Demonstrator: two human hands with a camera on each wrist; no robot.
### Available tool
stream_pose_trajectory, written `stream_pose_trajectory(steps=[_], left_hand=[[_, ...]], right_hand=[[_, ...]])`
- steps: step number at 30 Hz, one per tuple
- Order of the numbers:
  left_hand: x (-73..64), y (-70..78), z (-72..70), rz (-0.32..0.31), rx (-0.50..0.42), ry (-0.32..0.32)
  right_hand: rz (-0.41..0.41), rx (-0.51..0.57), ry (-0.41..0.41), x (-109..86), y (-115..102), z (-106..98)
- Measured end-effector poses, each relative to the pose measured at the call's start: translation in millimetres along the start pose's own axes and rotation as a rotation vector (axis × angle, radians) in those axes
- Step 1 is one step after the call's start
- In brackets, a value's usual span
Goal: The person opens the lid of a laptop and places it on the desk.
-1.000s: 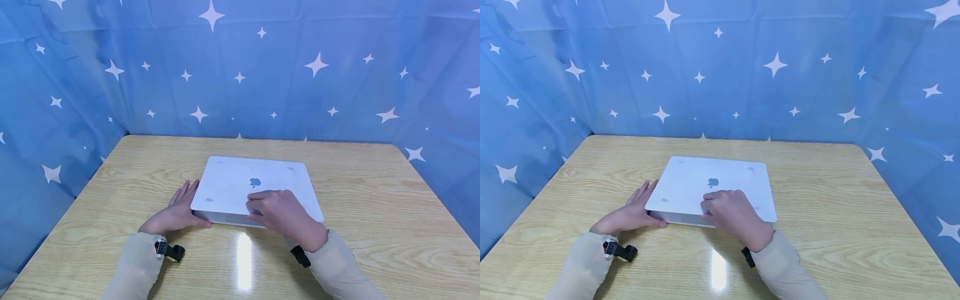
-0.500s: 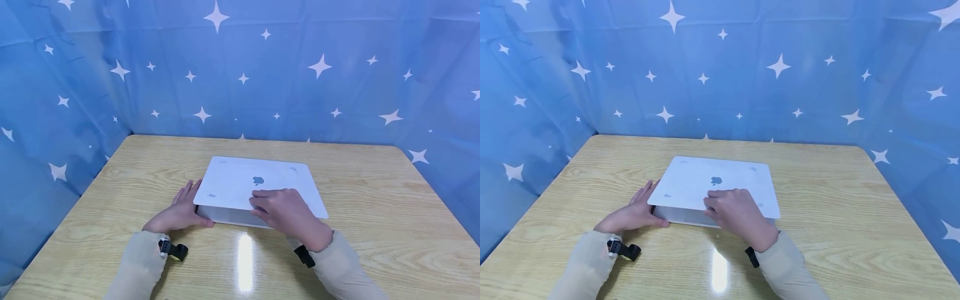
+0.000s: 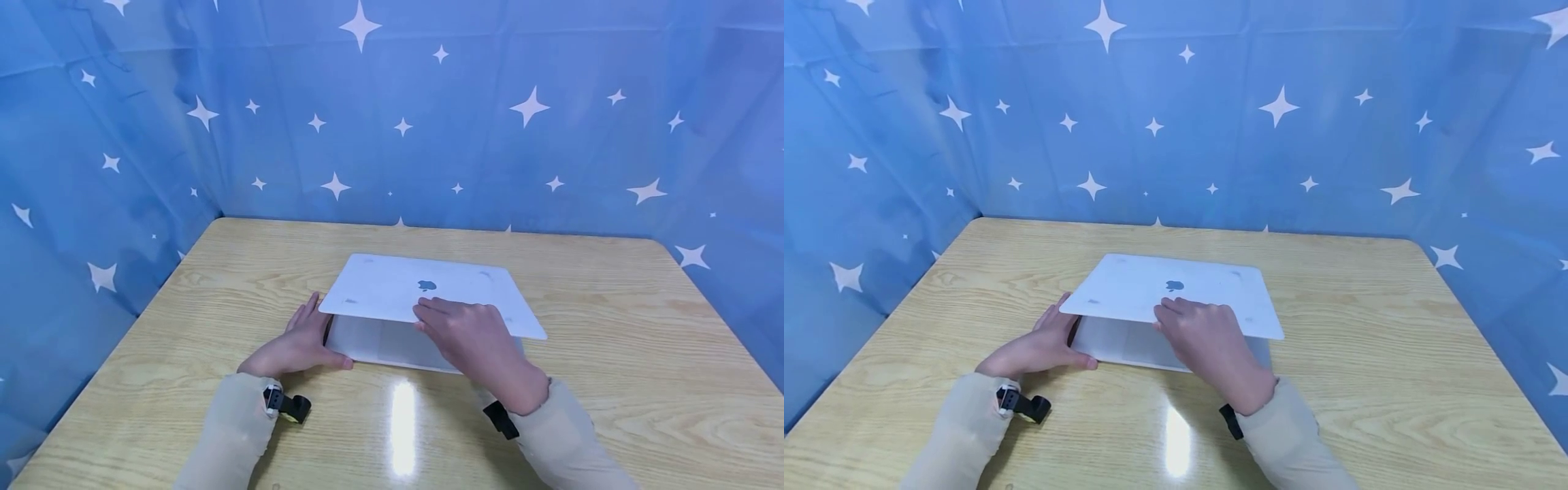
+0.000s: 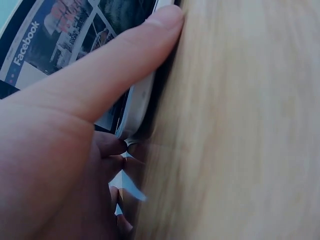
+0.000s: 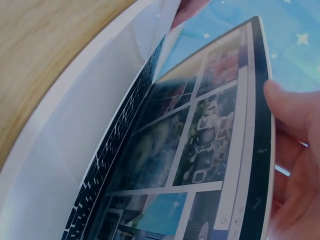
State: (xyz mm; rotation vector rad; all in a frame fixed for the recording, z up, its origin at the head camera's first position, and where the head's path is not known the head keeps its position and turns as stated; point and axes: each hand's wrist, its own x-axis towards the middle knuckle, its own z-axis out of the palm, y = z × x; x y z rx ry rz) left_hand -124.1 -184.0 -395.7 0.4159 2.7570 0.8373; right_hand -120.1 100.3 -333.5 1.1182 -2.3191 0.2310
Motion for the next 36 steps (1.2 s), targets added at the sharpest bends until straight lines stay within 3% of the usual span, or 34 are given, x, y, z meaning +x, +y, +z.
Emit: stream_pose_trajectory(steps=[9, 18, 27, 36], left_hand=[[-1.3, 1.6, -1.8, 0.009, 0.026, -0.002], [1.7, 0.1, -0.9, -0.031, 0.07, -0.015], [2.4, 2.7, -2.4, -0.032, 0.099, -0.008], [1.5, 3.5, -3.2, -0.026, 0.082, -0.017]], right_hand=[[0.053, -0.025, 0.063, 6.6, 1.9, -4.8], [0.144, 0.003, 0.112, 19.2, 9.3, -9.2], [0.172, 0.041, 0.096, 25.3, 13.5, -11.9], [0.166, 0.112, 0.138, 32.3, 20.1, -14.4]])
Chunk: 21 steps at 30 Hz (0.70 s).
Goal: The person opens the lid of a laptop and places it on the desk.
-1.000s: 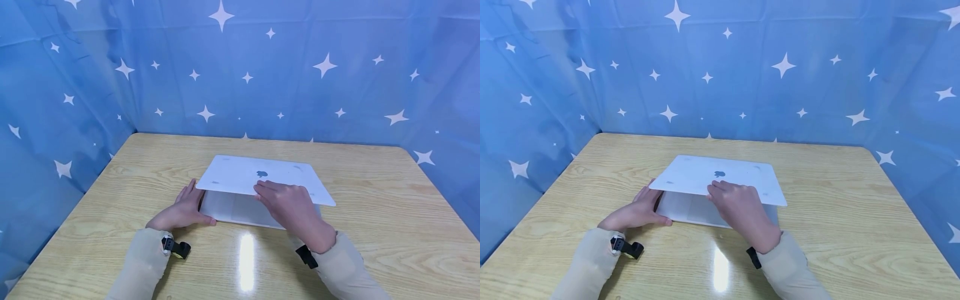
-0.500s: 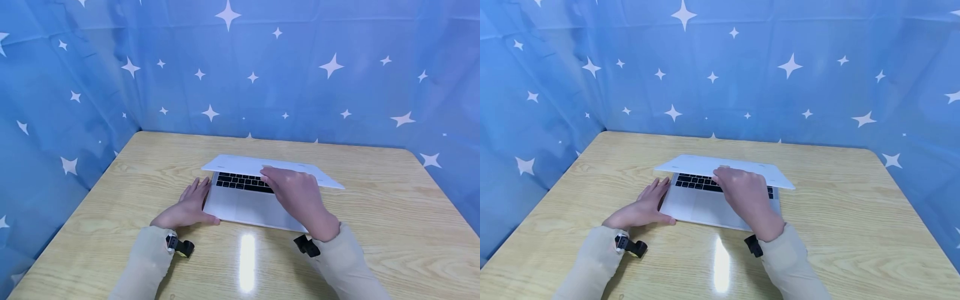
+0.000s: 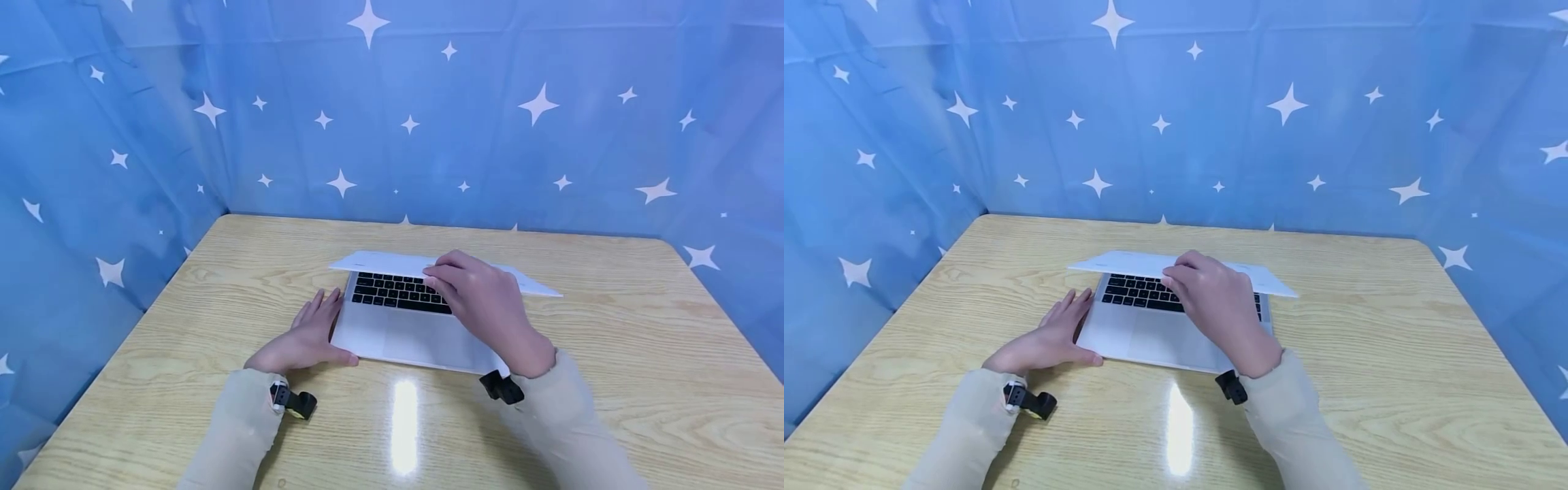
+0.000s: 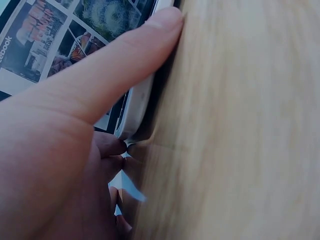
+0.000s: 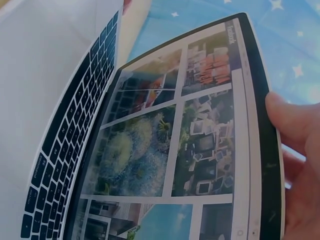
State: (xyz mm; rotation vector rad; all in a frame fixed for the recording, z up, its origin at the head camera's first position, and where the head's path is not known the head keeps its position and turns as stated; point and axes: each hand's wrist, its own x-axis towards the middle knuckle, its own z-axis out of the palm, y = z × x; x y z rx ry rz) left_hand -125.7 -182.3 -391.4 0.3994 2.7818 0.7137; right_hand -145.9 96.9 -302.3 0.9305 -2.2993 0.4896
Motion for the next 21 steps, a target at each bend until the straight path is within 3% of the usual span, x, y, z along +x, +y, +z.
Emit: stream_pose_trajectory(steps=[6, 21], left_hand=[[0.6, -1.3, -0.7, -0.014, -0.027, -0.013], [1.1, -3.6, 0.5, 0.006, -0.038, -0.01]], right_hand=[[0.027, 0.03, 0.036, 8.6, 4.9, -0.9], [0.086, -0.101, 0.054, 30.1, 9.4, -8.2]])
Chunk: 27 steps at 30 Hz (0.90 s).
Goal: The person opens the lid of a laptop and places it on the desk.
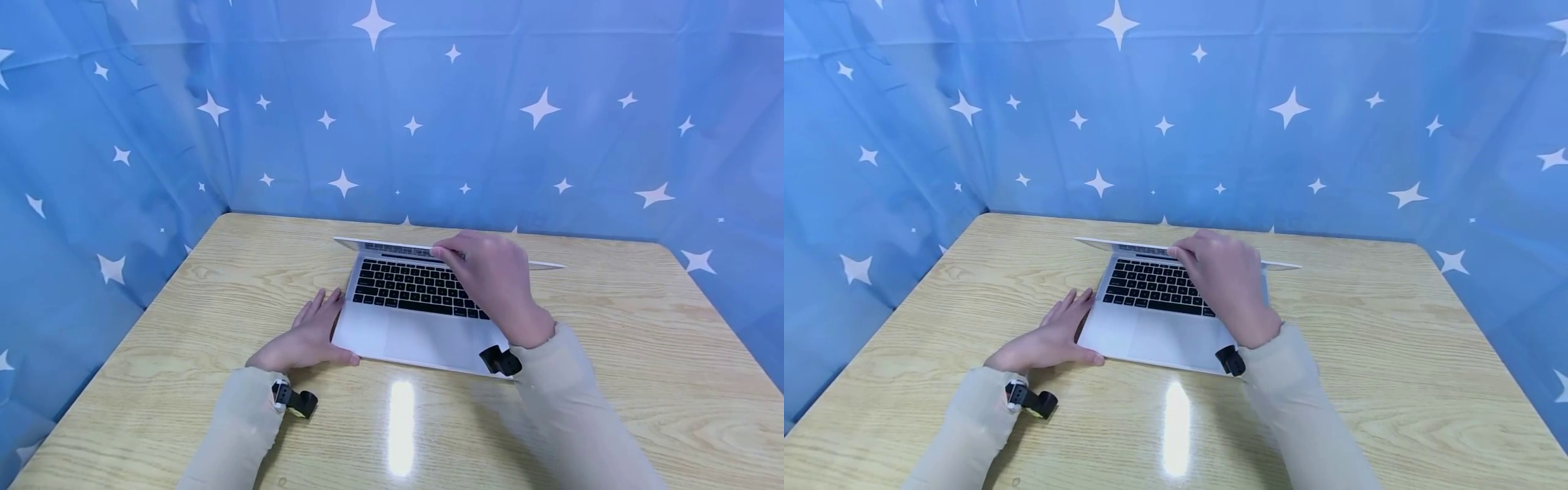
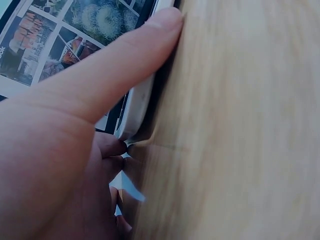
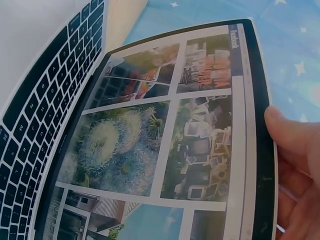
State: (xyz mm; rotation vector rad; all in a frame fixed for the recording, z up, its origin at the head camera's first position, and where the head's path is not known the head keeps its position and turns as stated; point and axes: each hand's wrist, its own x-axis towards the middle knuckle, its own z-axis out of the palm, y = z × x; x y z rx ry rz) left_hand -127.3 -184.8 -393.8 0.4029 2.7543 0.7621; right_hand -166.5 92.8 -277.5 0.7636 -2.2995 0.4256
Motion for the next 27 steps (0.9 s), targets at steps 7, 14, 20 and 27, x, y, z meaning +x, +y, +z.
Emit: stream_pose_trajectory(steps=[7, 14, 20, 27], left_hand=[[-0.1, -0.9, -0.4, 0.008, 0.007, 0.001], [-0.2, -0.2, 1.1, -0.007, 0.008, 0.003], [0.8, 0.1, 0.2, -0.016, 0.01, -0.002], [0.0, -1.9, -1.7, -0.019, -0.005, -0.022]], right_hand=[[0.025, 0.006, -0.016, 9.1, 4.2, 0.5], [0.033, 0.011, -0.019, 18.6, 10.2, 2.4], [0.051, 0.005, -0.069, 28.7, 15.3, 0.3], [0.105, 0.011, -0.172, 43.1, 20.9, -0.8]])
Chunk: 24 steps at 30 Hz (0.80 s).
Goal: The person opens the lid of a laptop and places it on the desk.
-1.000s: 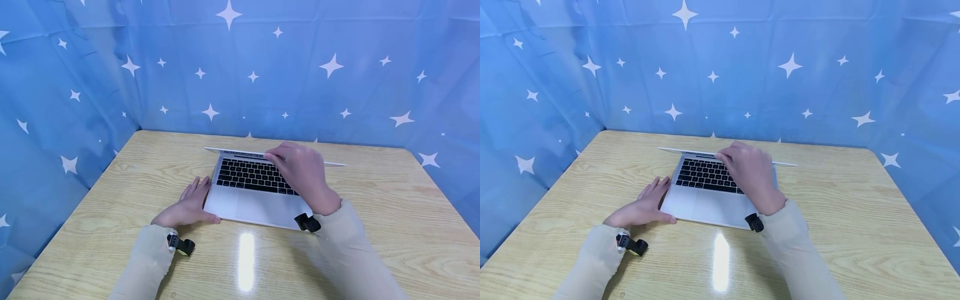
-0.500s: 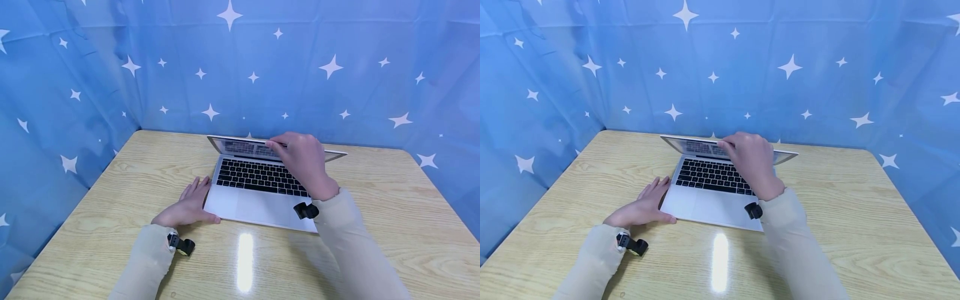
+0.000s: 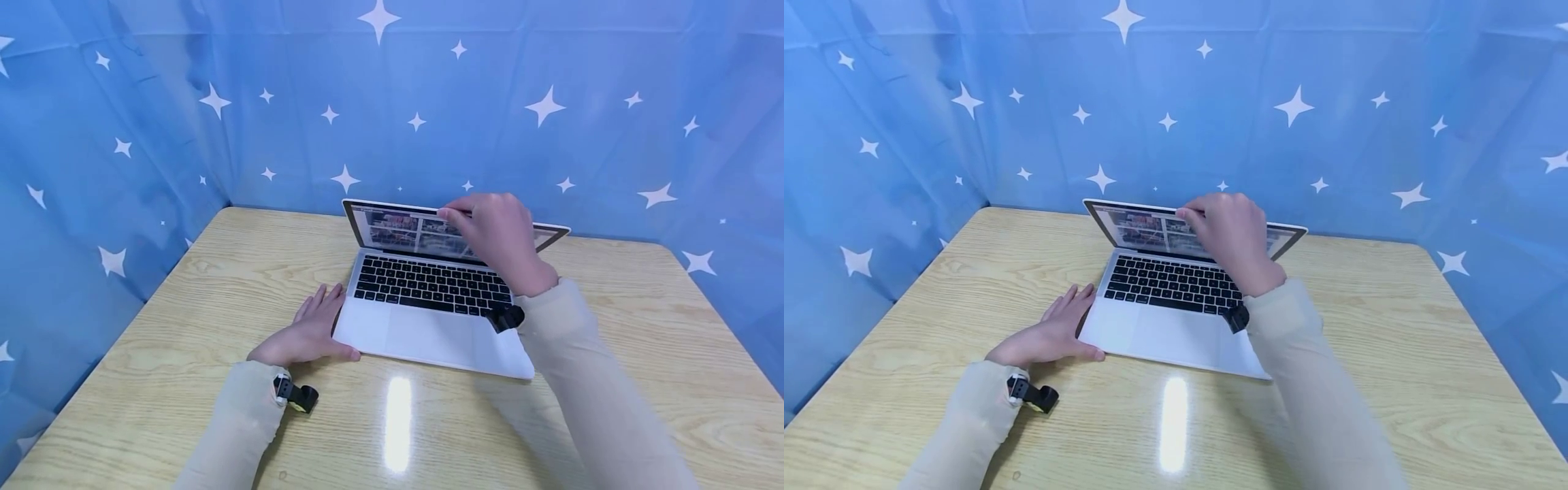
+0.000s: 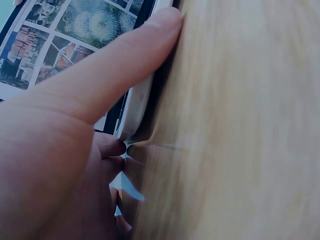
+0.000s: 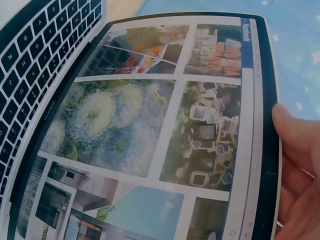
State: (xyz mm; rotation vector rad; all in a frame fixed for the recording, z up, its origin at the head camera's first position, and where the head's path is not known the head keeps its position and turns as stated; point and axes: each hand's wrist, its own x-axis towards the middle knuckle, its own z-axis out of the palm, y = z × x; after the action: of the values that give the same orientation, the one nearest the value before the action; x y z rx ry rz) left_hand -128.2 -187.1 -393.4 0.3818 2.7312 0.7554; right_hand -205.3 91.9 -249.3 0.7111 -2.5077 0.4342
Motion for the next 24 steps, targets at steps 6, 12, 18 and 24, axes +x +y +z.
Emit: stream_pose_trajectory(steps=[6, 12, 18, 24], left_hand=[[1.2, -0.3, 1.2, -0.012, 0.012, 0.004], [2.1, -0.5, 2.2, -0.028, 0.028, 0.003], [2.4, -0.9, 1.1, -0.024, 0.011, 0.0], [1.3, 0.3, 0.8, -0.025, 0.011, 0.013]], right_hand=[[0.062, 0.009, -0.062, 8.0, 4.4, -1.4], [0.1, 0.029, -0.114, 12.8, 5.8, -2.9], [0.149, 0.072, -0.148, 18.7, 8.2, -4.1], [0.164, 0.099, -0.15, 24.4, 11.6, -4.3]])
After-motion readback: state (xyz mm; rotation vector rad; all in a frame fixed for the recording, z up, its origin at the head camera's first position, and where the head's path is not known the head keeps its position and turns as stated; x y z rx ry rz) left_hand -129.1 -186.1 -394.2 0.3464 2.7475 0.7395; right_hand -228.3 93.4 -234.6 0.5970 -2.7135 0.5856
